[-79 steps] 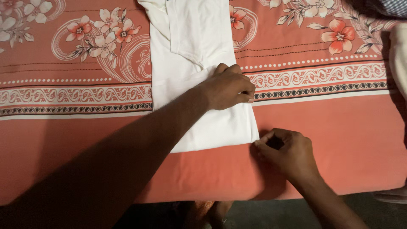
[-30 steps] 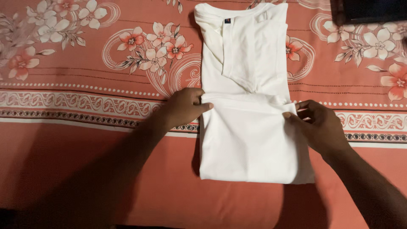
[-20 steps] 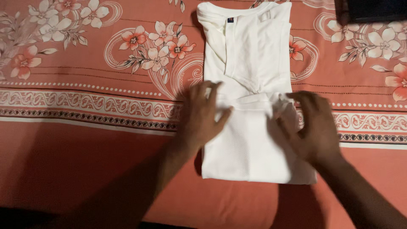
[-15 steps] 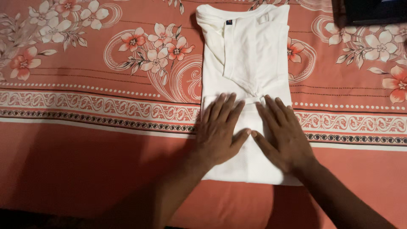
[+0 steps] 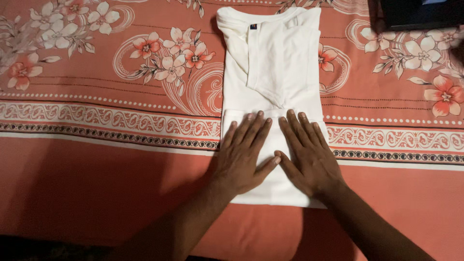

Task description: The person folds a white undershirt on a bed, carries it across the room, and places it on a stack of laundry in a cupboard before returning to the bed to fold a pair of green trousers.

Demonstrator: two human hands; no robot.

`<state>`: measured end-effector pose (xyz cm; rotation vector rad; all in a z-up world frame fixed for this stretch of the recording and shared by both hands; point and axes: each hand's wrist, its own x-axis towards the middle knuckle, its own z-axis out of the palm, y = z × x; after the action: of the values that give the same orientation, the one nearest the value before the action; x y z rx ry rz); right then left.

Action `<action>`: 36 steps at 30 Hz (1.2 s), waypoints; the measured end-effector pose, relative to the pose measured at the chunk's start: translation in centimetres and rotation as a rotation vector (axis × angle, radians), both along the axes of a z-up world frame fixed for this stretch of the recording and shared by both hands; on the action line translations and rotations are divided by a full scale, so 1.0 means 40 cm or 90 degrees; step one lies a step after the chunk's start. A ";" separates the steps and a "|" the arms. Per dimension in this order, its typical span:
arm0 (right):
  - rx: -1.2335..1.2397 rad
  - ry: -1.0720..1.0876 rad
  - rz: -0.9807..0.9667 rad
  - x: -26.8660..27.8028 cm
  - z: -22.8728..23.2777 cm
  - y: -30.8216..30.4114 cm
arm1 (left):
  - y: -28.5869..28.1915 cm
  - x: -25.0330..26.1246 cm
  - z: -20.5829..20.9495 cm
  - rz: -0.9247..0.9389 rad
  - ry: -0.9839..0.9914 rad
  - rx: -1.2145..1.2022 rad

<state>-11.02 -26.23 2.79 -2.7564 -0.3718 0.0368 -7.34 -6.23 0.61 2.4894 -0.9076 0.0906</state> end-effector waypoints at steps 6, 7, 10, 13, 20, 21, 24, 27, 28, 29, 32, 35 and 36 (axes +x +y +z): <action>-0.015 -0.002 0.016 -0.001 -0.010 -0.012 | 0.007 0.006 0.006 0.003 0.020 0.027; -0.016 -0.004 0.016 0.001 -0.007 -0.014 | 0.006 0.003 0.009 0.003 0.025 0.029; -0.036 0.008 0.022 -0.002 -0.001 -0.010 | -0.003 0.002 0.011 0.015 0.018 0.028; -0.037 -0.026 -0.031 -0.015 -0.001 -0.011 | -0.013 -0.015 0.006 0.035 -0.028 0.058; -0.041 0.028 -0.015 -0.025 -0.015 -0.018 | 0.001 -0.027 0.001 0.018 0.009 0.081; -0.047 0.020 0.000 -0.022 -0.009 -0.024 | -0.001 -0.027 0.007 0.021 0.022 0.074; -0.033 0.049 -0.047 -0.039 0.005 -0.027 | -0.006 -0.038 0.024 0.030 0.027 0.056; -0.032 -0.006 -0.003 -0.073 0.013 -0.016 | -0.017 -0.061 0.035 0.027 0.018 0.044; -0.033 -0.007 -0.002 -0.077 0.010 -0.016 | -0.021 -0.072 0.034 0.013 0.025 0.039; -0.023 0.019 -0.009 -0.084 0.007 -0.016 | -0.018 -0.077 0.032 0.014 0.027 0.040; -0.021 0.043 -0.009 -0.090 -0.010 -0.020 | -0.008 -0.095 0.023 0.016 0.028 0.044; -0.058 0.038 -0.001 -0.083 -0.016 -0.021 | -0.017 -0.083 0.018 0.022 0.023 0.061; -0.085 0.039 0.002 -0.081 -0.017 -0.019 | -0.018 -0.081 0.015 0.023 0.015 0.055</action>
<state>-14.26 -26.98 2.10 -2.8782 -0.3696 0.1519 -10.58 -6.95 1.21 2.5818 -0.8750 0.0337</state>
